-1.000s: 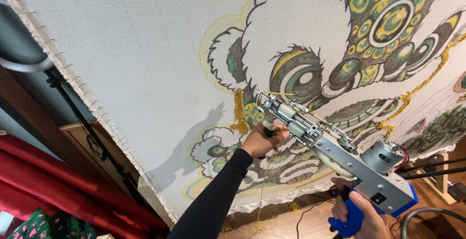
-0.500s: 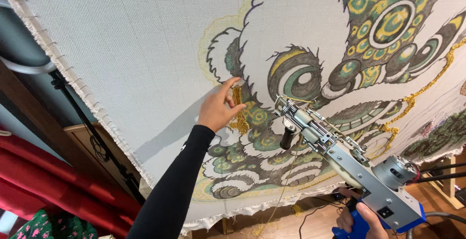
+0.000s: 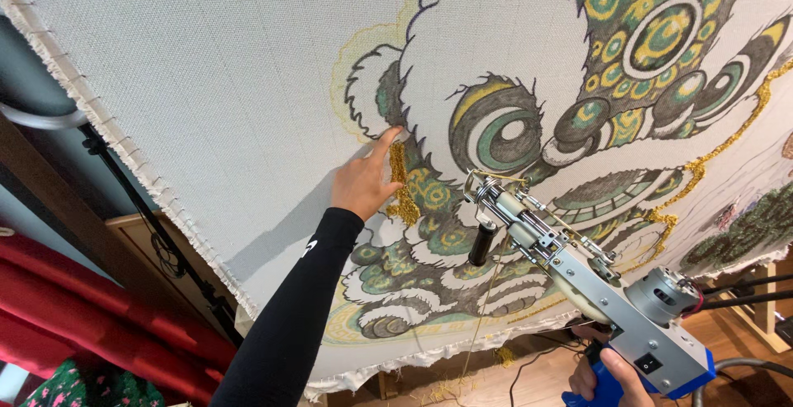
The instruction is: The person uses a tufting gun to apply yellow and white yarn to a large canvas with a lion design.
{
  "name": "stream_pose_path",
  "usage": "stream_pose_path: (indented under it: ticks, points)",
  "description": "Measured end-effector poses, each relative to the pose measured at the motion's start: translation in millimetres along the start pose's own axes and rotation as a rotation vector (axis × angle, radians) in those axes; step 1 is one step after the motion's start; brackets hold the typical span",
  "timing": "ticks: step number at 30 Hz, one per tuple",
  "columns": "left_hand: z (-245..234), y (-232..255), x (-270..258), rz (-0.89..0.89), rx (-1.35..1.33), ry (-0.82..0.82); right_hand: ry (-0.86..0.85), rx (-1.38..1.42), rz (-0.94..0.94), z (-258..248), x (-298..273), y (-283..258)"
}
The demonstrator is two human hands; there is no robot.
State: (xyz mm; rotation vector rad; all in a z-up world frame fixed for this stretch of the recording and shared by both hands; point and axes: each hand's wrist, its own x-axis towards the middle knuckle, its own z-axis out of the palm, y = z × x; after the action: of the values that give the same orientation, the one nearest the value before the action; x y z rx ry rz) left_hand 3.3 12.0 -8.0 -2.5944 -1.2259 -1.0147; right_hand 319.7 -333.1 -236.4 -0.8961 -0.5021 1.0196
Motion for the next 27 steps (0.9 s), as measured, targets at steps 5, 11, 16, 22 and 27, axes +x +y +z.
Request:
stream_pose_path:
  ticks: [5, 11, 16, 22, 27]
  points:
    - [-9.4, -4.1, -2.9, 0.045, 0.068, -0.064, 0.019, -0.017, -0.013, 0.0, -0.1, 0.3]
    - [-13.6, -4.4, -0.1, -0.008, 0.078, -0.201, 0.081, -0.058, 0.048, -3.0, -2.6, -3.2]
    - [-16.1, -2.7, -3.3, 0.004, 0.082, -0.179, 0.042, -0.086, 0.051, -17.8, -2.9, 2.1]
    - [-17.2, 1.7, -9.2, -0.002, 0.061, -0.153, -0.026, -0.092, 0.043, -46.8, 3.1, 12.2]
    - [-14.5, 3.9, -16.1, 0.052, -0.016, -0.049, -0.06, -0.077, 0.08, -59.9, 2.9, 11.8]
